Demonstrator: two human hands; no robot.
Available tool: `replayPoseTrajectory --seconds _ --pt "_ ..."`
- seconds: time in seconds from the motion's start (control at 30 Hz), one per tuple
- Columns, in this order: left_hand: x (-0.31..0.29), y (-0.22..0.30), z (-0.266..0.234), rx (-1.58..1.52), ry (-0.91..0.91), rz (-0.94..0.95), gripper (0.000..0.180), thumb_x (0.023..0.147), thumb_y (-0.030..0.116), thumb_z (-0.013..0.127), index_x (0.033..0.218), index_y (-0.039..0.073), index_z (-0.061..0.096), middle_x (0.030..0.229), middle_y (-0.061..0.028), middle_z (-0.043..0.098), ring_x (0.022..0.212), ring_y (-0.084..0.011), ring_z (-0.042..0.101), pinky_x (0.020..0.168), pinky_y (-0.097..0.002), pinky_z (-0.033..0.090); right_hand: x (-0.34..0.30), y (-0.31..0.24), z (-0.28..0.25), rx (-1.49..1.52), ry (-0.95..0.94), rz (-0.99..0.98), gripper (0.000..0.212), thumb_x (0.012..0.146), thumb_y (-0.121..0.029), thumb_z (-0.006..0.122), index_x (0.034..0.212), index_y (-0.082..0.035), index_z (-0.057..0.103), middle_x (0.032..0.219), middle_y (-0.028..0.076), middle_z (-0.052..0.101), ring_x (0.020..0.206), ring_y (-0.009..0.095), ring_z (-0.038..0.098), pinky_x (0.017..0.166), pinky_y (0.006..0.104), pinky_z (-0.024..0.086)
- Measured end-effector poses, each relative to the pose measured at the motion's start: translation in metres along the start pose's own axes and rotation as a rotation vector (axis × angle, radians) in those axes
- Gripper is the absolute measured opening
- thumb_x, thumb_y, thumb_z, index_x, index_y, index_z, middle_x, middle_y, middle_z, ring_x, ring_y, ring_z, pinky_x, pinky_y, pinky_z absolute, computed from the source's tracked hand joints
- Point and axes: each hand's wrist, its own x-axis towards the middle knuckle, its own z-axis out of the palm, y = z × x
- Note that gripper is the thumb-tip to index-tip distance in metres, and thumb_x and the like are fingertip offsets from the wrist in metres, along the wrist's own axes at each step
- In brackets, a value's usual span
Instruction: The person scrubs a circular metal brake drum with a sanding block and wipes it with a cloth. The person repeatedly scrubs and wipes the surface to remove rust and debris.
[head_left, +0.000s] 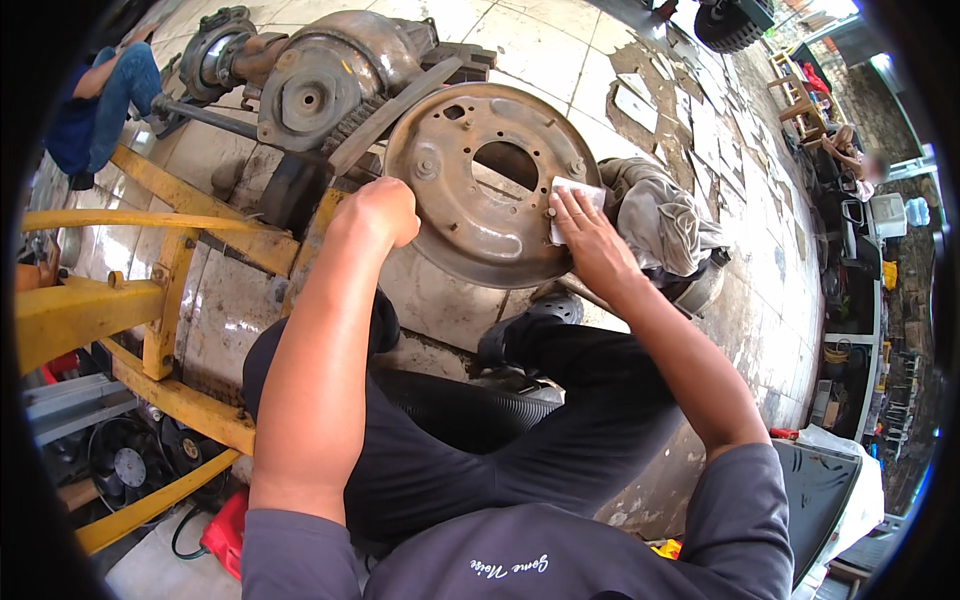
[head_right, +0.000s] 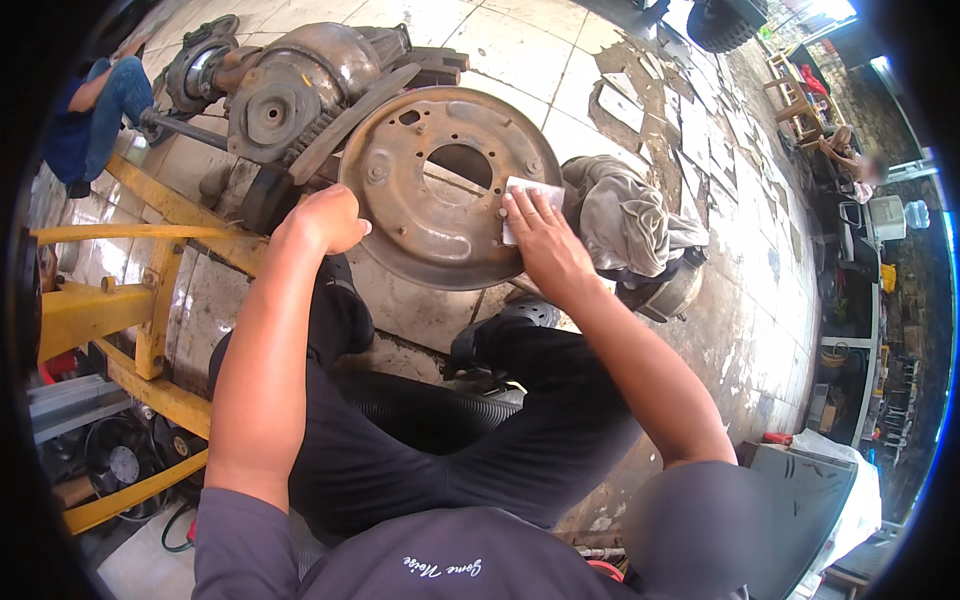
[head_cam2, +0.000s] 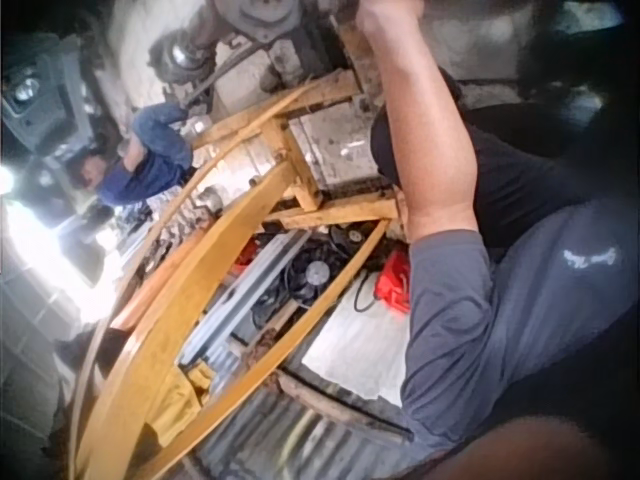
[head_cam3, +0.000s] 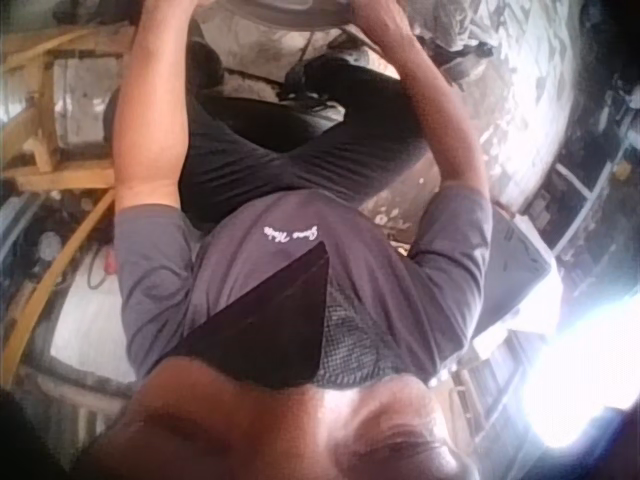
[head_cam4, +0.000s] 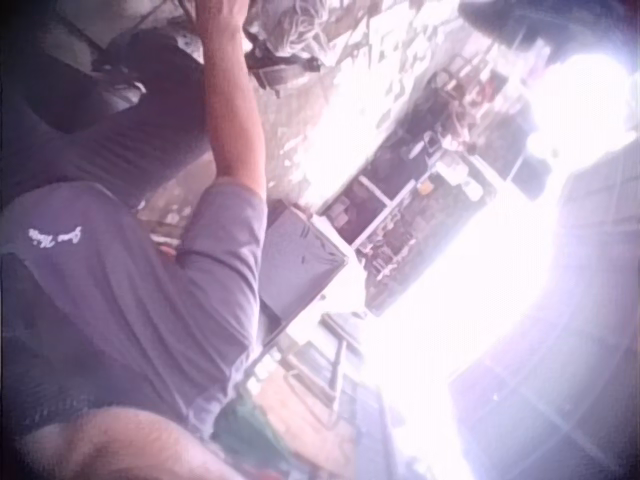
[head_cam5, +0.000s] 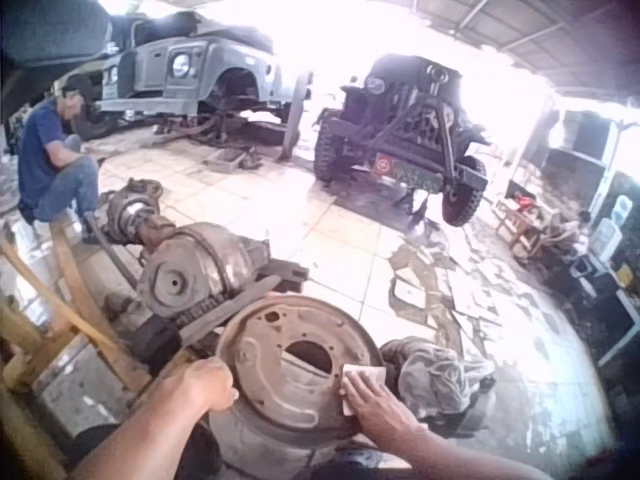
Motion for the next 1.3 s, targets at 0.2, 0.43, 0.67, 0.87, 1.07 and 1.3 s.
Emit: replayPoseTrajectory --seconds 0.2,0.43,0.67,0.87,1.07,1.3 --pt "-0.001 -0.001 -0.002 -0.005 -0.011 -0.001 0.046 0.093 0.031 0.064 0.119 -0.007 0.062 0.131 -0.0234 0.059 0.122 -0.0379 0.056 0.104 -0.0422 0.046 0.005 -0.014 -0.004 -0.013 -0.007 0.073 0.059 0.091 0.000 0.043 0.149 0.003 0.032 0.155 0.021 0.032 0.144 0.037 0.032 0.118 0.0455 0.029" --pt "0.001 0.000 0.000 -0.003 0.002 0.010 0.046 0.093 0.030 0.064 0.119 -0.008 0.062 0.130 -0.0239 0.059 0.122 -0.0379 0.056 0.104 -0.0424 0.046 0.003 -0.003 -0.005 0.032 0.024 0.028 0.062 0.086 0.004 0.045 0.147 0.005 0.034 0.153 0.024 0.035 0.143 0.037 0.033 0.117 0.0433 0.030" --pt "-0.002 0.003 -0.004 -0.003 -0.017 -0.016 0.047 0.094 0.031 0.063 0.118 -0.009 0.062 0.130 -0.0243 0.058 0.122 -0.0376 0.056 0.103 -0.0428 0.047 0.005 -0.001 -0.007 0.092 0.042 -0.002 0.066 0.081 0.008 0.051 0.145 0.006 0.035 0.153 0.024 0.035 0.143 0.037 0.032 0.117 0.0434 0.030" --pt "-0.001 -0.002 0.000 -0.015 0.026 0.008 0.044 0.093 0.031 0.064 0.116 -0.007 0.064 0.126 -0.0245 0.061 0.119 -0.0381 0.058 0.101 -0.0429 0.048 -0.005 0.006 -0.011 0.177 0.009 -0.103 0.069 0.078 0.009 0.053 0.145 0.004 0.037 0.152 0.023 0.037 0.144 0.037 0.032 0.118 0.0445 0.030" --pt "0.006 -0.003 0.005 0.004 0.031 0.021 0.043 0.093 0.030 0.064 0.113 -0.008 0.065 0.127 -0.0248 0.060 0.119 -0.0380 0.058 0.102 -0.0432 0.048 0.004 0.001 -0.007 0.127 0.043 -0.044 0.068 0.079 0.010 0.050 0.146 0.004 0.037 0.153 0.023 0.035 0.145 0.036 0.030 0.119 0.0433 0.029" --pt "0.001 -0.001 -0.001 -0.007 -0.005 0.005 0.046 0.093 0.031 0.064 0.118 -0.008 0.063 0.129 -0.0254 0.059 0.121 -0.0384 0.057 0.103 -0.0431 0.047 0.009 0.001 -0.009 0.124 0.055 -0.040 0.068 0.079 0.010 0.051 0.145 0.004 0.037 0.152 0.022 0.036 0.144 0.036 0.031 0.118 0.0435 0.030"
